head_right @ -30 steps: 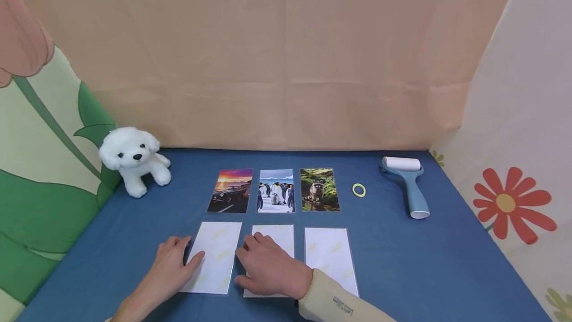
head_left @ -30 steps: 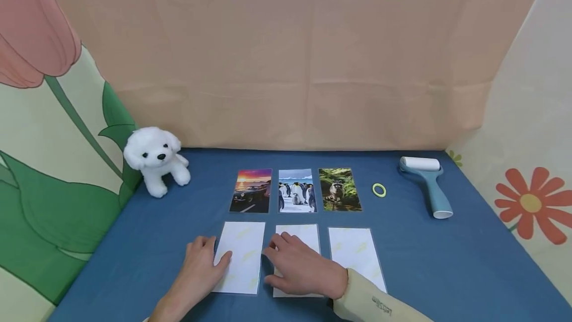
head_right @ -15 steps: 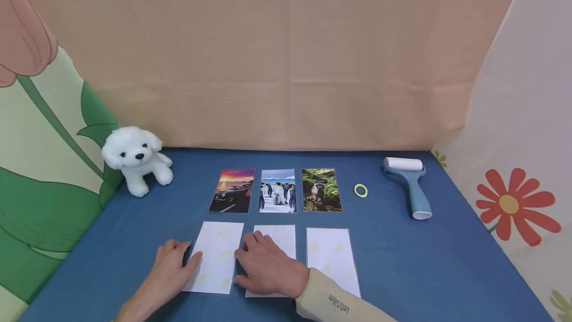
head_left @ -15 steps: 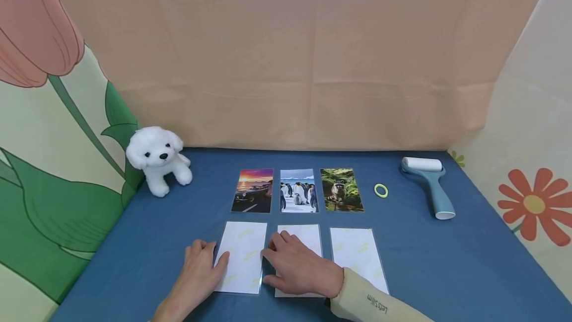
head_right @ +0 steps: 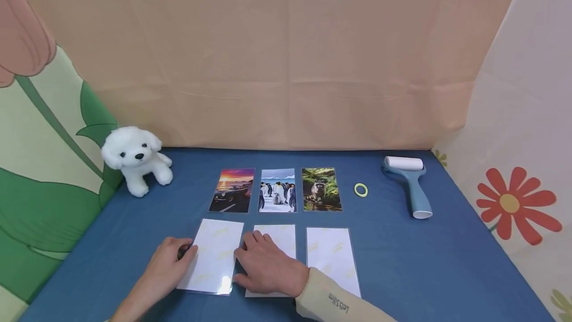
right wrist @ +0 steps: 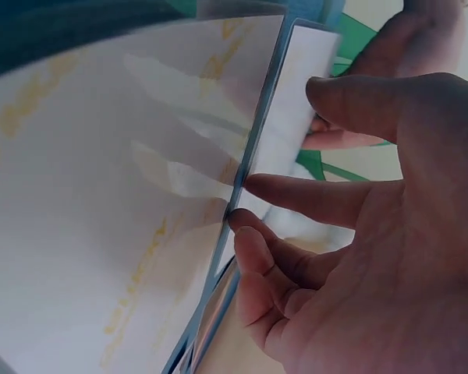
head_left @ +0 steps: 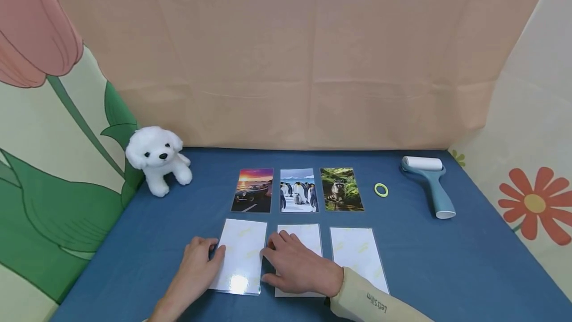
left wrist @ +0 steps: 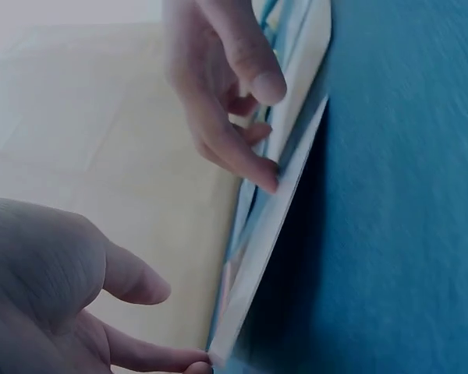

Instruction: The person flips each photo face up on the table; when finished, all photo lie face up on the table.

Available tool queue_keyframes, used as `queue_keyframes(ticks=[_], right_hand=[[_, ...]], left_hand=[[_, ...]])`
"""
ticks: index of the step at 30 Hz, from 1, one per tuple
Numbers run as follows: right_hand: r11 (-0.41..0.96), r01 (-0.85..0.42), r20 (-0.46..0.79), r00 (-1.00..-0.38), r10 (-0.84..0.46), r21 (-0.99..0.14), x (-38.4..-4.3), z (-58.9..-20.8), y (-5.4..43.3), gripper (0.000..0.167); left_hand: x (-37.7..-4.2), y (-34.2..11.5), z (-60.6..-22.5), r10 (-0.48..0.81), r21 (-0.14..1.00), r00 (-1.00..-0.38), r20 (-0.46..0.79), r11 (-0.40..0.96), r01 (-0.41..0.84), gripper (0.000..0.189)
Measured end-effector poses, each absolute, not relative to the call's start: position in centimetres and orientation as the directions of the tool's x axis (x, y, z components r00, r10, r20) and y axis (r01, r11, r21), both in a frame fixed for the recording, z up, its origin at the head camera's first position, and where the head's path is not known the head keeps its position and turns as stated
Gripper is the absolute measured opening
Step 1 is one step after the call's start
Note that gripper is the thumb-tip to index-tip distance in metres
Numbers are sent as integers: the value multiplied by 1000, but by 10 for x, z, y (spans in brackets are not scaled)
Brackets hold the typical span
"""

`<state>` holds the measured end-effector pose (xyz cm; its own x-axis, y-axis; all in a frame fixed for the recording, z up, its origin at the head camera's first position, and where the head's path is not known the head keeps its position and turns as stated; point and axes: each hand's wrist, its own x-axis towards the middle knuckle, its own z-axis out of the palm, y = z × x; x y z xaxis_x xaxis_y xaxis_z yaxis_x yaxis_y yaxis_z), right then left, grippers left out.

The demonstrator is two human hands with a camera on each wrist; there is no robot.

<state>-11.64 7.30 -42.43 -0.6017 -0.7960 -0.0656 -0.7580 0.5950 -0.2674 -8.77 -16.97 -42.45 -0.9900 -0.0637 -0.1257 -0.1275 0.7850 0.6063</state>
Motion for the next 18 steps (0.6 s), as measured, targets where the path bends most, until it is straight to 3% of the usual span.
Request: queue_keyframes(ticks=[8, 18], right_hand=[[580, -742, -30, -607, -794, -337, -118, -426, 76, 44], [529, -639, 10, -643, -766, -559, -122, -425, 81, 45]], left_hand=[[-82, -157, -407, -107, 647, -989, -101, 748, -147, 41], [-76, -136, -386, -22, 758, -1000, -19, 652, -29, 36]])
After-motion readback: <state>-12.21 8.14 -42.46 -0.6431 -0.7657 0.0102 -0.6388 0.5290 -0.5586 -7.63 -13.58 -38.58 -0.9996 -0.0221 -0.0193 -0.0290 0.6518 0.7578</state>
